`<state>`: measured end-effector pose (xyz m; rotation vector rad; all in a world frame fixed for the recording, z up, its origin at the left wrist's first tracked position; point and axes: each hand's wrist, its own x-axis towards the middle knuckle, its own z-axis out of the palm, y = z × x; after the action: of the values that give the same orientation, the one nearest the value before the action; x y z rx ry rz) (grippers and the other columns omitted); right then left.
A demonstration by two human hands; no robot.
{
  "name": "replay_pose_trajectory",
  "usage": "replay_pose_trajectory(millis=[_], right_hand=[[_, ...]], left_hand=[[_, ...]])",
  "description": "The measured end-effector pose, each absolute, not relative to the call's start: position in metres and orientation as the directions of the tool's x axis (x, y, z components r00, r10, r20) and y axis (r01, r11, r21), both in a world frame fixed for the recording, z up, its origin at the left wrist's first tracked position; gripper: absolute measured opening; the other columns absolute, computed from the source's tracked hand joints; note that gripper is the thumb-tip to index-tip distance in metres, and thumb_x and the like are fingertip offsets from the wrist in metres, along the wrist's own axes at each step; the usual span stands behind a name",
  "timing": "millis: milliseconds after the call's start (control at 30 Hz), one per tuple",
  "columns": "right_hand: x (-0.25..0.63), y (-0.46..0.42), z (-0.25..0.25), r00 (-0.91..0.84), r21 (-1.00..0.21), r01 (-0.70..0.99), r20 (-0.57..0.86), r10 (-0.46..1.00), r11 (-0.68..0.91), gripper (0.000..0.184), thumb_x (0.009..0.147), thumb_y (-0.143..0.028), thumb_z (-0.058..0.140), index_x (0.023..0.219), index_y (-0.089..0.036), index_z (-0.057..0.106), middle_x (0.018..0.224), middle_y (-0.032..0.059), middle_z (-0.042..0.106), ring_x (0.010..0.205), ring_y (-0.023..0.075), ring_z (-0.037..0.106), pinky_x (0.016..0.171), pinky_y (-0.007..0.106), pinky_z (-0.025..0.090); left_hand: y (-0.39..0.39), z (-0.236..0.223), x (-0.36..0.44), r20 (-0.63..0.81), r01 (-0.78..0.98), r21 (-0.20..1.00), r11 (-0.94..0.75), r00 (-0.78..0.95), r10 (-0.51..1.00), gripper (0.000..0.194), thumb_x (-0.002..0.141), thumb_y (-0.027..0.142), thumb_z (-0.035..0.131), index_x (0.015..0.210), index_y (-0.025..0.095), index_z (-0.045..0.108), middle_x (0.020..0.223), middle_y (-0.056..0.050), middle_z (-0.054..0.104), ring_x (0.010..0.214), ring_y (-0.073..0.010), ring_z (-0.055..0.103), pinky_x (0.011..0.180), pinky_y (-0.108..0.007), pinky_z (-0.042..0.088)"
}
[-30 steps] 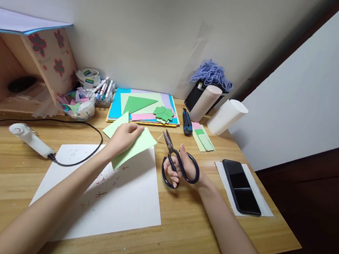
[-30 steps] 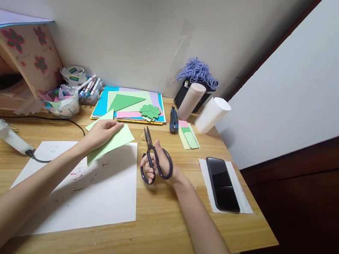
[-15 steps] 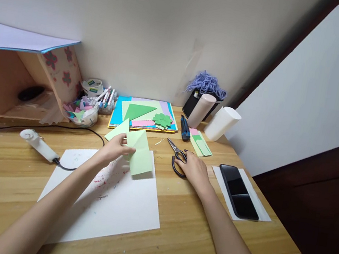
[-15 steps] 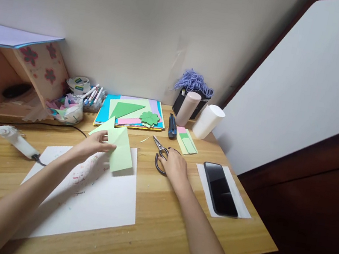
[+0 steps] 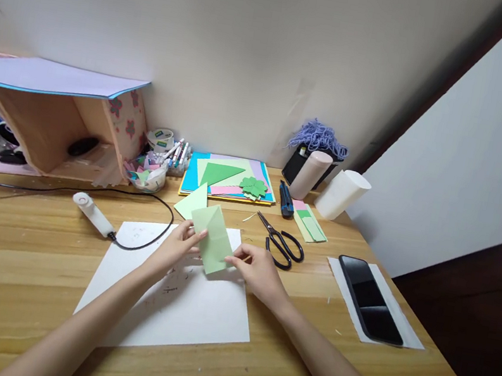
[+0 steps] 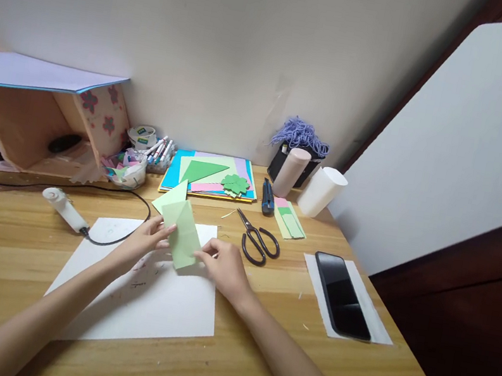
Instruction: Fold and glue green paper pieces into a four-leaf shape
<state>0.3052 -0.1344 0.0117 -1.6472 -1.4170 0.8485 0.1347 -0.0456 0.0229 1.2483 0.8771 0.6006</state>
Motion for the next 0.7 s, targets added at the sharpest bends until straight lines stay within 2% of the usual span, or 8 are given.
replay_pose_trajectory(millis=[133, 200, 267, 333, 433, 567, 700], right_hand=[[0.297, -0.135, 0.025, 0.102, -0.594, 0.801, 0.258, 0.961, 0.075, 0.014, 0.079, -0.023, 0.056, 0.065, -0.018, 0.054, 0.070, 0.0030, 0.060, 0.067, 0.0159, 0.052, 0.060, 0.026, 0.035], [0.292, -0.135, 0.027, 0.058, -0.477, 0.873, 0.302, 0.951, 0.099, 0.013, 0.080, -0.018, 0.054, 0.067, -0.018, 0.053, 0.071, 0.0038, 0.059, 0.069, 0.0165, 0.052, 0.059, 0.026, 0.033], [0.288, -0.135, 0.025, 0.035, -0.444, 0.889, 0.311, 0.950, 0.113, 0.013, 0.079, -0.016, 0.054, 0.067, -0.018, 0.052, 0.070, 0.0038, 0.058, 0.068, 0.0163, 0.051, 0.058, 0.026, 0.032], [0.287, -0.134, 0.022, 0.052, -0.495, 0.862, 0.298, 0.953, 0.107, 0.017, 0.077, -0.020, 0.058, 0.063, -0.018, 0.050, 0.067, 0.0026, 0.057, 0.066, 0.0157, 0.049, 0.058, 0.026, 0.031], [0.288, -0.132, 0.017, 0.115, -0.693, 0.719, 0.194, 0.974, 0.053, 0.030, 0.071, -0.032, 0.066, 0.055, -0.019, 0.044, 0.060, -0.0004, 0.055, 0.060, 0.0139, 0.047, 0.057, 0.025, 0.031], [0.288, -0.126, 0.008, 0.102, -0.924, 0.377, -0.024, 0.995, -0.061, 0.037, 0.064, -0.042, 0.068, 0.053, -0.018, 0.044, 0.055, -0.0034, 0.050, 0.053, 0.0102, 0.042, 0.052, 0.023, 0.031], [0.287, -0.121, -0.004, -0.005, -0.993, 0.063, -0.103, 0.995, -0.103, 0.042, 0.060, -0.047, 0.070, 0.054, -0.017, 0.040, 0.055, -0.0045, 0.045, 0.050, 0.0077, 0.038, 0.049, 0.021, 0.029]], left_hand=[[-0.054, 0.025, 0.136, -0.253, 0.095, 0.966, 0.241, 0.541, 0.802, 0.062, 0.072, 0.048, 0.058, 0.122, 0.016, 0.039, 0.123, -0.015, 0.050, 0.108, -0.0259, 0.052, 0.086, -0.039, 0.046], [-0.057, 0.026, 0.135, -0.252, 0.037, 0.962, 0.272, 0.513, 0.821, 0.073, 0.072, 0.046, 0.061, 0.129, 0.017, 0.028, 0.128, -0.017, 0.044, 0.110, -0.0267, 0.050, 0.086, -0.040, 0.046], [-0.058, 0.027, 0.133, -0.240, -0.033, 0.954, 0.298, 0.512, 0.825, 0.077, 0.073, 0.042, 0.061, 0.134, 0.019, 0.020, 0.133, -0.018, 0.039, 0.113, -0.0266, 0.048, 0.087, -0.041, 0.046], [-0.058, 0.027, 0.127, -0.235, -0.063, 0.946, 0.317, 0.537, 0.810, 0.076, 0.074, 0.040, 0.061, 0.135, 0.021, 0.018, 0.135, -0.016, 0.038, 0.116, -0.0260, 0.046, 0.091, -0.041, 0.043], [-0.056, 0.027, 0.117, -0.223, -0.064, 0.946, 0.317, 0.582, 0.782, 0.069, 0.075, 0.039, 0.060, 0.133, 0.022, 0.027, 0.136, -0.014, 0.038, 0.119, -0.0260, 0.044, 0.097, -0.041, 0.037], [-0.048, 0.023, 0.107, -0.215, -0.119, 0.915, 0.385, 0.664, 0.716, 0.070, 0.075, 0.038, 0.061, 0.134, 0.023, 0.027, 0.134, -0.016, 0.042, 0.117, -0.0275, 0.046, 0.096, -0.044, 0.036], [-0.042, 0.016, 0.104, -0.206, -0.155, 0.888, 0.434, 0.709, 0.675, 0.073, 0.070, 0.040, 0.065, 0.132, 0.023, 0.030, 0.127, -0.016, 0.049, 0.109, -0.0290, 0.052, 0.093, -0.048, 0.038]])
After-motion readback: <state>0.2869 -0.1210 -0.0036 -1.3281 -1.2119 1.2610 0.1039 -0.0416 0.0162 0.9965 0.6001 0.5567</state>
